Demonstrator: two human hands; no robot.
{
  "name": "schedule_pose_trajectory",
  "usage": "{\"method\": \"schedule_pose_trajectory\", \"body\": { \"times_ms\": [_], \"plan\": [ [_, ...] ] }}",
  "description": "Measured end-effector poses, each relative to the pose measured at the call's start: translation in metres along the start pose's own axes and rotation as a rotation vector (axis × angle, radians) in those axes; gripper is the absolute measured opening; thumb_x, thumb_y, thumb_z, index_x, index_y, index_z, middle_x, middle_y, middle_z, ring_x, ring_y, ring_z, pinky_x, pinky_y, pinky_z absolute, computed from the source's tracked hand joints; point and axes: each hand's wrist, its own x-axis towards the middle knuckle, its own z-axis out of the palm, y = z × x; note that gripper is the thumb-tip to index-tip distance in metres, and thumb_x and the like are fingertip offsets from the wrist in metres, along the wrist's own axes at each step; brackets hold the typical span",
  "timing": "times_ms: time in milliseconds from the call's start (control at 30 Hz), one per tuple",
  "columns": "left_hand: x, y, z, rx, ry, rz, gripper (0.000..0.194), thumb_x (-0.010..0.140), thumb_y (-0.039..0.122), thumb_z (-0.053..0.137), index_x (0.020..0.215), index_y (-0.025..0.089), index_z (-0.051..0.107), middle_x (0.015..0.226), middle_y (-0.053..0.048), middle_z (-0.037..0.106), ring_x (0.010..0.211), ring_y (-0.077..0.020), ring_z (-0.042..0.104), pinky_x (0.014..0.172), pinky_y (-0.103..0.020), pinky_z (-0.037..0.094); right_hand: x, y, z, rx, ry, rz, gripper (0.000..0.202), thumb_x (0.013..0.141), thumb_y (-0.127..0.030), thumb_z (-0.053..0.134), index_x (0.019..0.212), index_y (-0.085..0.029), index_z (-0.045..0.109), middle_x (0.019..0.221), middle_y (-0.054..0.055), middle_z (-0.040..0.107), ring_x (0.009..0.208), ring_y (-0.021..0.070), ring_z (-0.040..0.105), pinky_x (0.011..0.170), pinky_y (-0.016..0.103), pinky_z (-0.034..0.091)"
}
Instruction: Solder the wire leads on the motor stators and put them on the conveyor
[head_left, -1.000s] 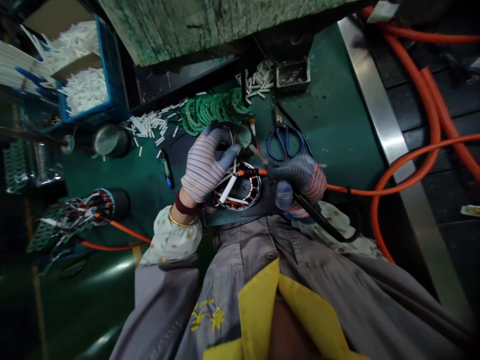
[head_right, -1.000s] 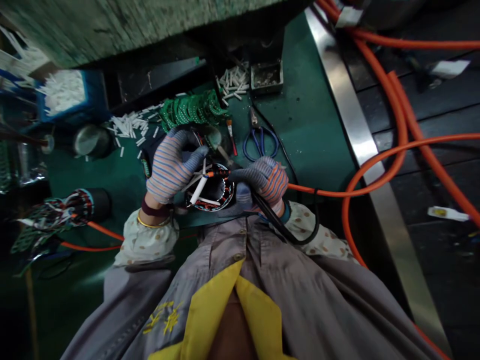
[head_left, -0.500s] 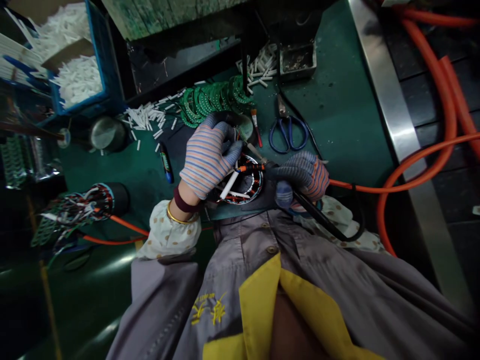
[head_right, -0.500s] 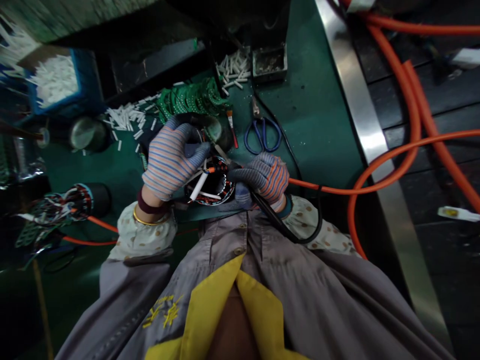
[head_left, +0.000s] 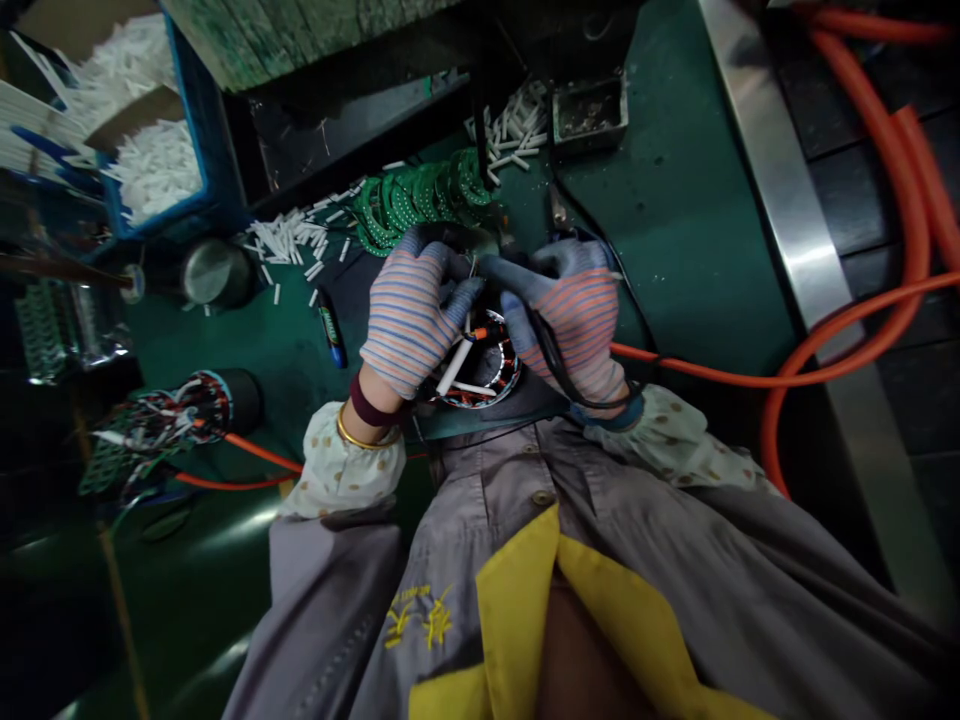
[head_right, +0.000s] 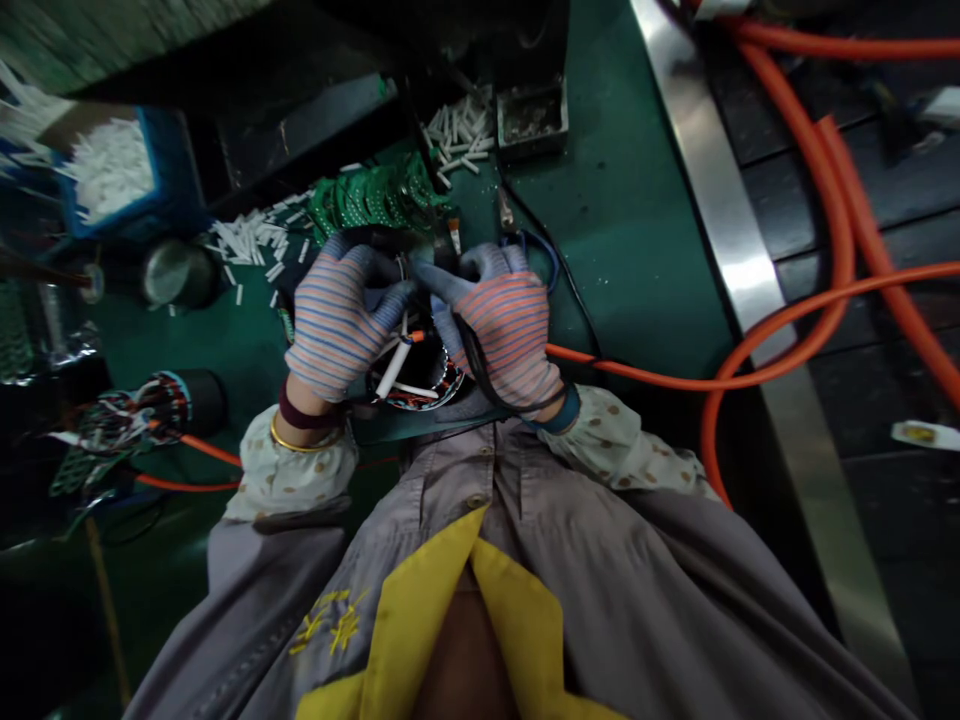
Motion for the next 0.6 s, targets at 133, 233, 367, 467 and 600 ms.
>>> {"method": "schedule_pose_trajectory", "body": {
  "times_ms": [133,233,367,467,600],
  "plan": [
    [0.002,0.0,-0.001,-0.072,0.023,0.02,0.028,0.121,0.054,0.061,0.121,0.032,0.078,0.135,-0.012,0.078,0.126,-0.0376,0.074,0.111,-0.063,0.064,0.016,-0.011,-0.003,-0.03,-0.079,-0.032,0.037,0.113,-0.042,0.073,0.146,-0.036,0.088,0.121,0.008,0.073,0.114,0.0301,0.065,0.11,0.054,0.058],
    [0.002,0.0,-0.001,-0.13,0.057,0.058,0.033,0.12,0.058,0.06,0.12,0.032,0.08,0.134,-0.013,0.078,0.123,-0.0382,0.074,0.109,-0.065,0.066,0.015,-0.014,-0.006,-0.09,-0.065,-0.065,0.044,0.113,-0.037,0.07,0.155,-0.034,0.085,0.124,0.009,0.076,0.116,0.0316,0.069,0.107,0.053,0.06],
    [0.002,-0.005,0.004,-0.166,0.092,0.071,0.034,0.12,0.058,0.059,0.121,0.033,0.082,0.137,-0.014,0.08,0.123,-0.0404,0.073,0.108,-0.069,0.065,0.013,-0.011,-0.005,-0.084,-0.047,-0.123,0.041,0.112,-0.038,0.075,0.152,-0.034,0.086,0.125,0.008,0.077,0.117,0.0302,0.07,0.107,0.05,0.06],
    [0.006,-0.014,0.008,-0.167,0.062,0.081,0.033,0.119,0.06,0.06,0.122,0.034,0.08,0.136,-0.012,0.08,0.127,-0.0411,0.072,0.114,-0.07,0.062,0.014,-0.007,-0.001,-0.073,0.008,-0.11,0.032,0.114,-0.04,0.075,0.144,-0.037,0.087,0.122,0.008,0.079,0.115,0.0293,0.069,0.106,0.049,0.061],
    [0.015,-0.02,0.008,-0.173,0.062,0.069,0.032,0.119,0.063,0.068,0.117,0.033,0.079,0.129,-0.01,0.082,0.128,-0.039,0.071,0.116,-0.066,0.062,0.012,-0.002,0.005,-0.016,0.053,-0.112,0.033,0.118,-0.046,0.068,0.143,-0.035,0.087,0.119,0.011,0.079,0.108,0.0308,0.067,0.091,0.048,0.059]
  ]
}}
